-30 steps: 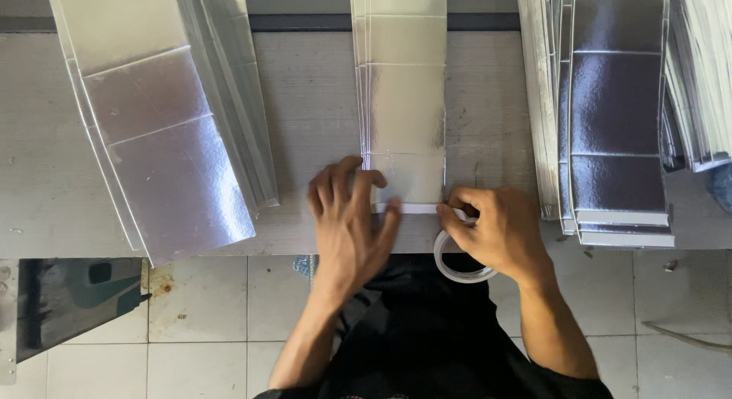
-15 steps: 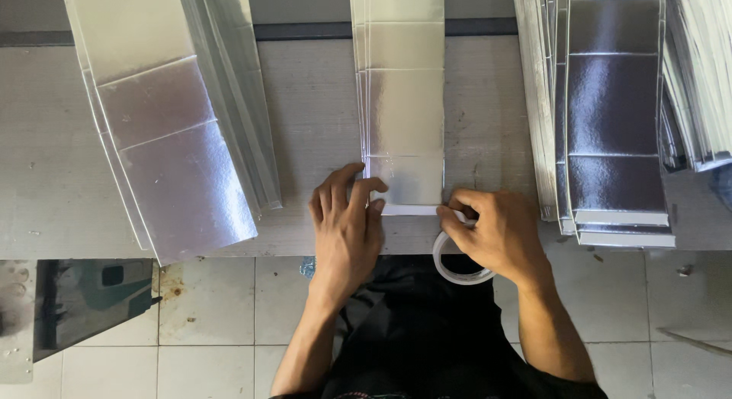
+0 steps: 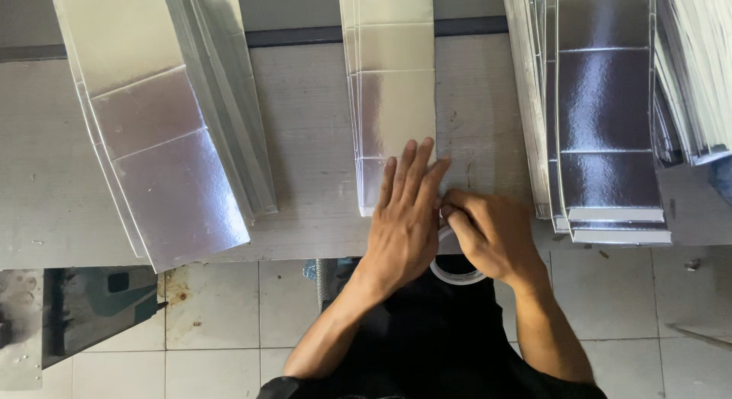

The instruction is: The person repeatedly applies strips of white tape to the edges of rectangular panels laid out on a table. They smooth the tape down with their hands and move the panels to a side stack after taping.

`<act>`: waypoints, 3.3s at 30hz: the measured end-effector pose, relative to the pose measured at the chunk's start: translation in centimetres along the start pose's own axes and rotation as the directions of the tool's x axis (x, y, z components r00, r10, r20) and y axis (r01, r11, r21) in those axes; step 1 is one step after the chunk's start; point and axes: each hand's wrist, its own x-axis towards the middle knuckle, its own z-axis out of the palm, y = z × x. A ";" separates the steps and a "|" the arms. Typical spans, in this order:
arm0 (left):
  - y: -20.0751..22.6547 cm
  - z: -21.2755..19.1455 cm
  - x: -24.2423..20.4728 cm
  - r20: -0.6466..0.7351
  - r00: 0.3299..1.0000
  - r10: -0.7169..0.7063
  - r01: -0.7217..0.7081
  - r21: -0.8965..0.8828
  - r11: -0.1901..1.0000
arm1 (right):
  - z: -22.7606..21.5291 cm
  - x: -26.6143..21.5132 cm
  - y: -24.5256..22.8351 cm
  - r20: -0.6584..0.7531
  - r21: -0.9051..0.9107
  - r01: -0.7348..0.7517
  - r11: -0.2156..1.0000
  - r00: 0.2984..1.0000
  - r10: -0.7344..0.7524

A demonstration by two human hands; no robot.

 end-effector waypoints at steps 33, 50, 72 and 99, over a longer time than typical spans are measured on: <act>-2.8 -3.9 0.6 0.232 0.969 0.082 -0.102 0.075 0.992 | 4.2 -1.4 9.0 -0.353 0.840 0.373 0.393 0.927 -0.126; 3.3 -4.4 7.5 -0.664 0.729 0.165 -0.422 -0.246 0.872 | 3.0 -1.1 5.8 -0.218 0.910 0.229 0.347 0.973 -0.072; 14.2 8.1 7.3 0.059 0.783 0.620 -0.543 0.553 0.632 | 2.1 -1.8 4.1 -0.125 0.627 0.205 0.752 0.979 -0.163; -2.1 -7.8 -3.6 -0.091 0.982 -0.166 0.127 -0.335 0.934 | -0.5 0.1 -4.2 0.025 0.396 0.223 0.891 0.967 -0.253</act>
